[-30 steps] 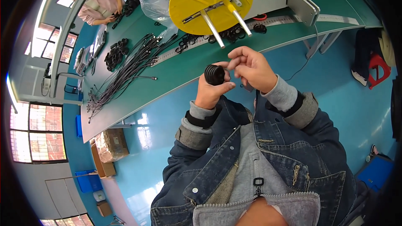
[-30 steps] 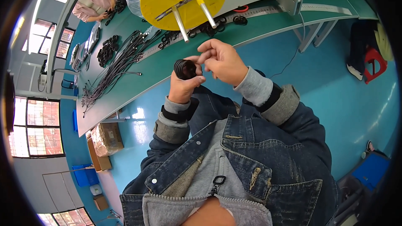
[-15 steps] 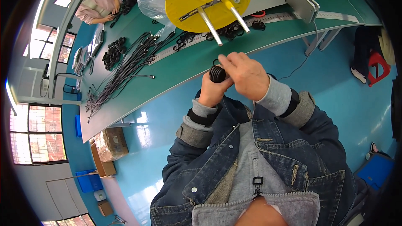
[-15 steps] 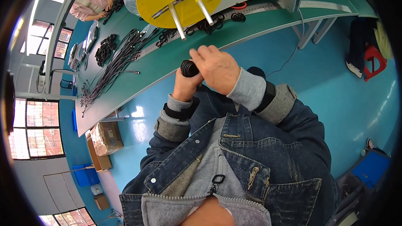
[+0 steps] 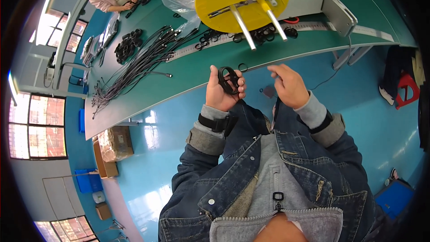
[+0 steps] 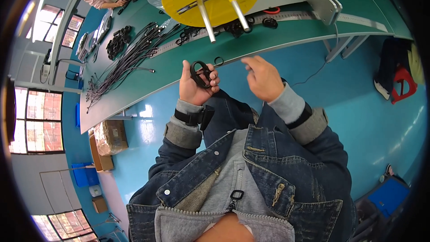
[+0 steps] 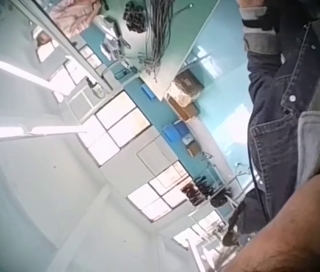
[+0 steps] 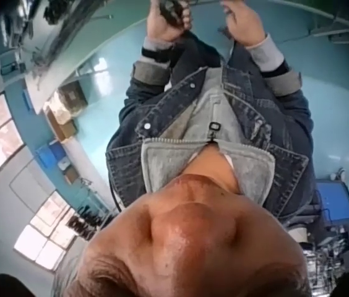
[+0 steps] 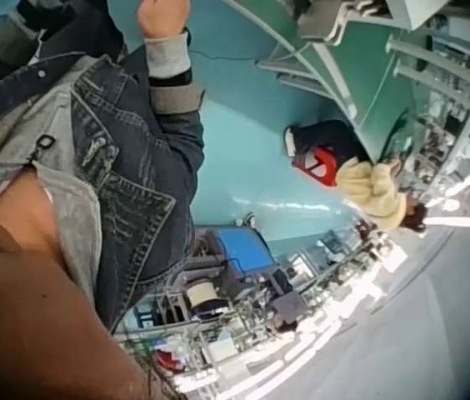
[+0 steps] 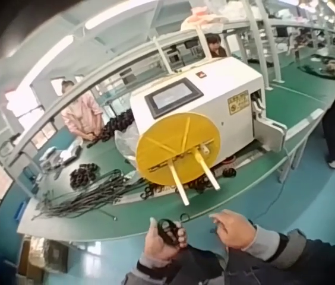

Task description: The person picks up a cable, winds it around the spindles of a machine, and removes the coiled cable. They then secure the coil with a rubber band and place the finished cable onto a pile on the table.

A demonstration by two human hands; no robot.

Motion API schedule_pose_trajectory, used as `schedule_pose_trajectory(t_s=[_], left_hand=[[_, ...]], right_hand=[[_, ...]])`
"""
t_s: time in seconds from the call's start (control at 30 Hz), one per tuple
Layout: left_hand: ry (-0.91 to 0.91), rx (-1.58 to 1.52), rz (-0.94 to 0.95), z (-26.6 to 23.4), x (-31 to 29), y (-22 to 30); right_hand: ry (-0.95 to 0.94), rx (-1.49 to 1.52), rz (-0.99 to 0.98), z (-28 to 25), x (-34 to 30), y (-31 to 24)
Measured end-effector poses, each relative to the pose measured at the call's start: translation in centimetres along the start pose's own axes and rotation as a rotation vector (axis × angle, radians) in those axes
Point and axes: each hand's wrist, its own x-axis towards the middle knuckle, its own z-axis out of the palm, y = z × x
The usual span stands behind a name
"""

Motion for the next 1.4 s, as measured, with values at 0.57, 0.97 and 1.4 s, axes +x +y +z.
schedule_pose_trajectory(t_s=[0.57, 0.97, 1.4], left_hand=[[0.631, -0.008, 0.347, -0.7, -1.0, 3.7], [0.642, 0.105, 0.765, 2.7, 0.8, 24.7], [0.866, 2.511, 0.218, -8.3, -11.1, 20.5]], right_hand=[[-0.274, 0.145, 0.328, 1.4, -4.4, 3.0], [-0.329, 0.080, 0.376, 0.9, -4.8, 2.8], [-0.334, 0.077, 0.368, 1.7, -4.6, 3.4]])
